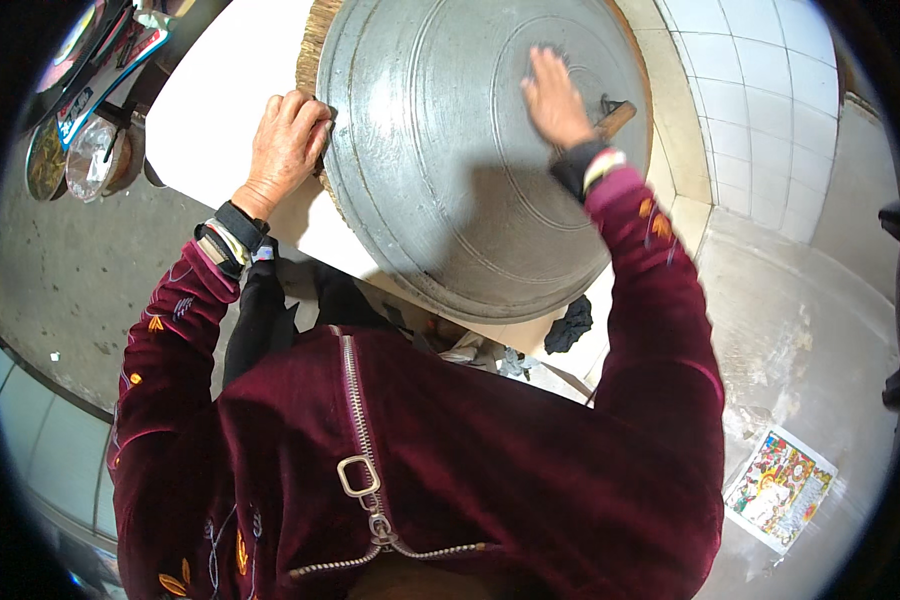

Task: The person scrubs the underside of a large metal lid with a steel wool pad, moving in circular and back-and-forth motions across the surface. The person uses both hands to hold and maneuver the pad while cleaning the lid.

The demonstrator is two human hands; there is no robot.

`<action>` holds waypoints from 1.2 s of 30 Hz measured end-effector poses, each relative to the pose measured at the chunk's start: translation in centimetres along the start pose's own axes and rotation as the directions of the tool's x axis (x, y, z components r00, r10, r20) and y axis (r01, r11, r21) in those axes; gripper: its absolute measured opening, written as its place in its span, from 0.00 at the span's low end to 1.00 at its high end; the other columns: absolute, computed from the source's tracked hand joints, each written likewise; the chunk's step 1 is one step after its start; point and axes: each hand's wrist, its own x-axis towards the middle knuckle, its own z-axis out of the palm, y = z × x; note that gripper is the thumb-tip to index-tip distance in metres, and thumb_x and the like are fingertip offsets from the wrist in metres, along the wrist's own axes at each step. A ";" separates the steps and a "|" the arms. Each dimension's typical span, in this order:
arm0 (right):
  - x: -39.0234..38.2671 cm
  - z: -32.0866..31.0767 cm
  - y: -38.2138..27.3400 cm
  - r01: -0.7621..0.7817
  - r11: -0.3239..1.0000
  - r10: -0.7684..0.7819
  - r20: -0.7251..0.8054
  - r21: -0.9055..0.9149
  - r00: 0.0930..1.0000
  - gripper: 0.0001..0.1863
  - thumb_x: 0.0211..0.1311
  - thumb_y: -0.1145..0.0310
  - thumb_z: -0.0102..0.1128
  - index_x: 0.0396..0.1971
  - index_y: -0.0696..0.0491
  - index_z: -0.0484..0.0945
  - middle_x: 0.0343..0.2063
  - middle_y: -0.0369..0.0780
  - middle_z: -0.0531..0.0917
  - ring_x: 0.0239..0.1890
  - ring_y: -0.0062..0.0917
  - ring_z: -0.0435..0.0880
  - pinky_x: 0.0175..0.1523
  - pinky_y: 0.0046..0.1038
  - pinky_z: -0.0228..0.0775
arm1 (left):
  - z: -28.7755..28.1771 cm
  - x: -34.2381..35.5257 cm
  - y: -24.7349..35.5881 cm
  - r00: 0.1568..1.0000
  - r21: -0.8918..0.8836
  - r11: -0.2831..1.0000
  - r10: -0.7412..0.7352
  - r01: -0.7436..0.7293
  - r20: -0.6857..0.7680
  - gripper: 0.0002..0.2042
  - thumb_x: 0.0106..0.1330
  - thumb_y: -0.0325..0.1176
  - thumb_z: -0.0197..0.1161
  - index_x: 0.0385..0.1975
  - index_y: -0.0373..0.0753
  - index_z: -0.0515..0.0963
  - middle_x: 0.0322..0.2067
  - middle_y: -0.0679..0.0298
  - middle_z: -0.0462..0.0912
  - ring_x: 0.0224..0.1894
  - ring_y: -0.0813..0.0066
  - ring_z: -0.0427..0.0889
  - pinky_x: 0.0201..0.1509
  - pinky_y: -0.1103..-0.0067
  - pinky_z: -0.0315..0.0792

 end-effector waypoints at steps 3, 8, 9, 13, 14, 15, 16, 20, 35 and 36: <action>8.7 0.2 5.7 -0.032 0.997 0.041 0.117 -0.075 0.992 0.32 0.72 0.53 0.42 0.71 0.54 0.55 0.71 0.48 0.58 0.73 0.46 0.55 0.73 0.44 0.50 | -0.1 -0.1 0.1 1.000 -0.013 1.000 -0.005 0.005 0.002 0.06 0.60 0.30 0.65 0.36 0.43 0.76 0.37 0.63 0.72 0.38 0.61 0.70 0.45 0.71 0.71; 9.1 2.3 4.3 -0.015 1.000 0.015 -0.063 -0.013 0.998 0.32 0.72 0.55 0.43 0.70 0.56 0.56 0.70 0.52 0.59 0.72 0.47 0.55 0.74 0.42 0.48 | 0.1 -0.4 -0.2 0.999 0.000 1.000 -0.005 0.005 0.037 0.08 0.61 0.29 0.63 0.38 0.42 0.75 0.38 0.61 0.72 0.41 0.59 0.71 0.46 0.69 0.70; 6.3 2.3 2.2 0.063 0.998 -0.062 -0.119 0.002 0.991 0.32 0.72 0.55 0.43 0.70 0.54 0.56 0.70 0.49 0.59 0.72 0.46 0.56 0.74 0.42 0.50 | 0.2 -0.3 -0.3 1.000 0.008 1.000 0.004 -0.004 0.022 0.07 0.61 0.30 0.64 0.37 0.43 0.76 0.37 0.63 0.73 0.40 0.60 0.70 0.45 0.70 0.70; -8.3 0.3 -8.3 0.306 0.951 -0.304 -0.036 0.042 0.952 0.32 0.67 0.61 0.50 0.70 0.48 0.59 0.71 0.46 0.59 0.73 0.44 0.57 0.69 0.49 0.53 | 0.4 -0.3 -0.5 1.000 0.024 1.000 0.004 -0.004 0.021 0.06 0.62 0.31 0.64 0.37 0.43 0.77 0.38 0.64 0.73 0.39 0.62 0.70 0.45 0.70 0.71; -11.3 -0.3 -10.8 0.321 0.947 -0.321 0.052 -0.004 0.946 0.31 0.67 0.62 0.50 0.70 0.47 0.59 0.71 0.46 0.58 0.72 0.43 0.57 0.69 0.49 0.54 | 0.4 -0.3 -0.5 1.000 0.012 1.000 0.011 -0.011 0.020 0.06 0.62 0.31 0.64 0.37 0.43 0.77 0.38 0.63 0.73 0.40 0.61 0.70 0.45 0.70 0.71; -13.5 -0.9 -12.5 0.362 0.932 -0.361 0.082 0.006 0.929 0.33 0.64 0.64 0.53 0.70 0.47 0.59 0.71 0.47 0.58 0.73 0.44 0.56 0.69 0.48 0.54 | 0.5 -0.3 -0.5 1.000 0.005 1.000 0.013 -0.013 0.011 0.06 0.62 0.31 0.64 0.37 0.43 0.77 0.38 0.63 0.73 0.40 0.61 0.70 0.45 0.70 0.71; -14.7 -1.4 -13.7 0.408 0.912 -0.407 0.162 0.030 0.899 0.34 0.61 0.66 0.56 0.69 0.48 0.59 0.71 0.48 0.58 0.73 0.44 0.55 0.69 0.48 0.54 | 0.4 -0.3 -0.6 1.000 0.000 1.000 0.011 -0.011 0.008 0.06 0.62 0.31 0.64 0.37 0.43 0.77 0.38 0.63 0.73 0.40 0.61 0.70 0.46 0.70 0.71; -9.5 -1.5 -14.5 0.476 0.880 -0.474 0.088 -0.001 0.876 0.34 0.66 0.63 0.54 0.71 0.46 0.56 0.72 0.44 0.56 0.74 0.41 0.53 0.71 0.50 0.50 | 0.4 -0.5 -0.6 1.000 0.013 1.000 -0.008 0.008 0.010 0.06 0.62 0.31 0.64 0.37 0.43 0.76 0.39 0.63 0.72 0.40 0.61 0.71 0.47 0.70 0.71; -5.3 -1.6 -17.2 0.589 0.802 -0.593 -0.014 -0.095 0.805 0.31 0.62 0.65 0.55 0.67 0.46 0.65 0.69 0.43 0.65 0.72 0.39 0.60 0.70 0.46 0.54 | 0.3 -0.5 -0.5 1.000 -0.013 0.999 -0.029 0.029 0.004 0.06 0.61 0.32 0.64 0.37 0.44 0.77 0.37 0.63 0.73 0.41 0.61 0.70 0.47 0.70 0.70; -7.5 -2.0 -17.4 0.596 0.803 -0.593 0.062 -0.028 0.803 0.31 0.61 0.65 0.56 0.67 0.46 0.66 0.69 0.43 0.65 0.71 0.38 0.60 0.70 0.46 0.54 | 0.3 -0.4 -0.5 1.000 -0.018 1.000 -0.024 0.024 -0.002 0.06 0.61 0.31 0.64 0.37 0.44 0.77 0.37 0.63 0.72 0.41 0.61 0.70 0.47 0.69 0.70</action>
